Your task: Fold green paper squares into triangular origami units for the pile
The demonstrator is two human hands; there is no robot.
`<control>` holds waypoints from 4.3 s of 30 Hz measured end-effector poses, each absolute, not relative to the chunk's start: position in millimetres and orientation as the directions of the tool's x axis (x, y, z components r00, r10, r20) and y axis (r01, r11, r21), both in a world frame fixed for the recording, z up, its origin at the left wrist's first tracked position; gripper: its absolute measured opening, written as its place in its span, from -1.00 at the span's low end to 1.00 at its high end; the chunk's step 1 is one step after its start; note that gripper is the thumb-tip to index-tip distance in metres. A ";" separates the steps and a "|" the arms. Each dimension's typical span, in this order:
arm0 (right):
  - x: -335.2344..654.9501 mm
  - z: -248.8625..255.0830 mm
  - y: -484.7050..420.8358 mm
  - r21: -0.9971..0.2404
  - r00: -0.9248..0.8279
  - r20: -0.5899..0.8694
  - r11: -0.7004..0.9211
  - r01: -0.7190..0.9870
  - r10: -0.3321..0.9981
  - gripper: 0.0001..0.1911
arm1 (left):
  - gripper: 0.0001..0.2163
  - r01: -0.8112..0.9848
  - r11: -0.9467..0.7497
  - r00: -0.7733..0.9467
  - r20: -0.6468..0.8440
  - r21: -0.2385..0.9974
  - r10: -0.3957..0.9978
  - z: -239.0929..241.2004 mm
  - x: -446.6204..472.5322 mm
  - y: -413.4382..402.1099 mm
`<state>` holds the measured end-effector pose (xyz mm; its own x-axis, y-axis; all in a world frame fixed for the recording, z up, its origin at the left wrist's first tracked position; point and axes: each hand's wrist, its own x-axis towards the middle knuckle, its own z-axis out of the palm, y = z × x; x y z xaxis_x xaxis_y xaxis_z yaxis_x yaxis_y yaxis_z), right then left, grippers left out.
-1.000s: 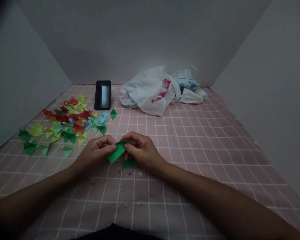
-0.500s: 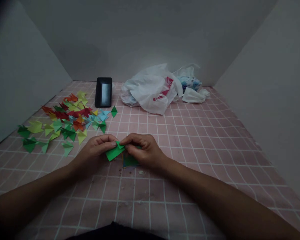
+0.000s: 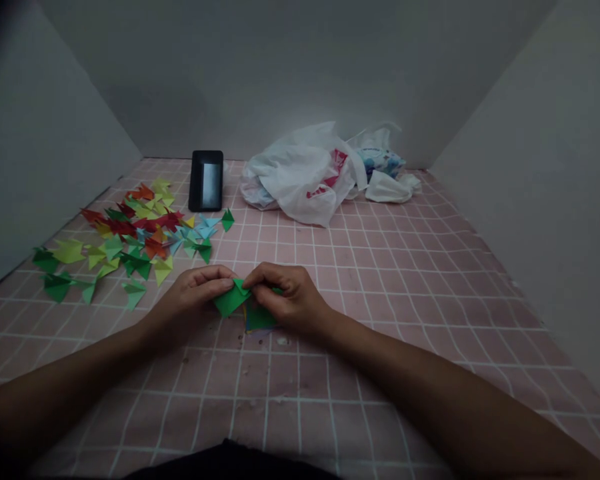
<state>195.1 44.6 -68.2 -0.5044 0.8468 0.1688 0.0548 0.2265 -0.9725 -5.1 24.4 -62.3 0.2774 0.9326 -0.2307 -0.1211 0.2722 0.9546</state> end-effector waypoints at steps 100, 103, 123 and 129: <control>189.0 -77.7 45.7 -0.986 -0.482 0.145 0.169 0.007 0.864 -0.94 | -0.78 0.170 0.195 0.301 -0.239 0.966 0.923 -54.6 -3.1 27.5; 189.4 -78.6 47.4 -0.993 -0.482 0.115 0.110 -0.038 0.869 -0.98 | -0.78 0.173 0.200 0.288 -0.244 0.964 0.926 -53.5 -3.3 27.4; 195.7 -76.7 52.6 -0.908 -0.467 0.330 0.411 0.080 0.820 -0.85 | -0.72 -0.020 0.386 0.260 -0.368 0.922 0.893 -60.1 -3.2 26.2; 195.8 -82.4 55.2 -0.908 -0.451 0.365 0.419 0.022 0.814 -0.86 | -0.70 -0.117 0.384 0.254 -0.346 0.916 0.903 -63.8 -3.2 26.8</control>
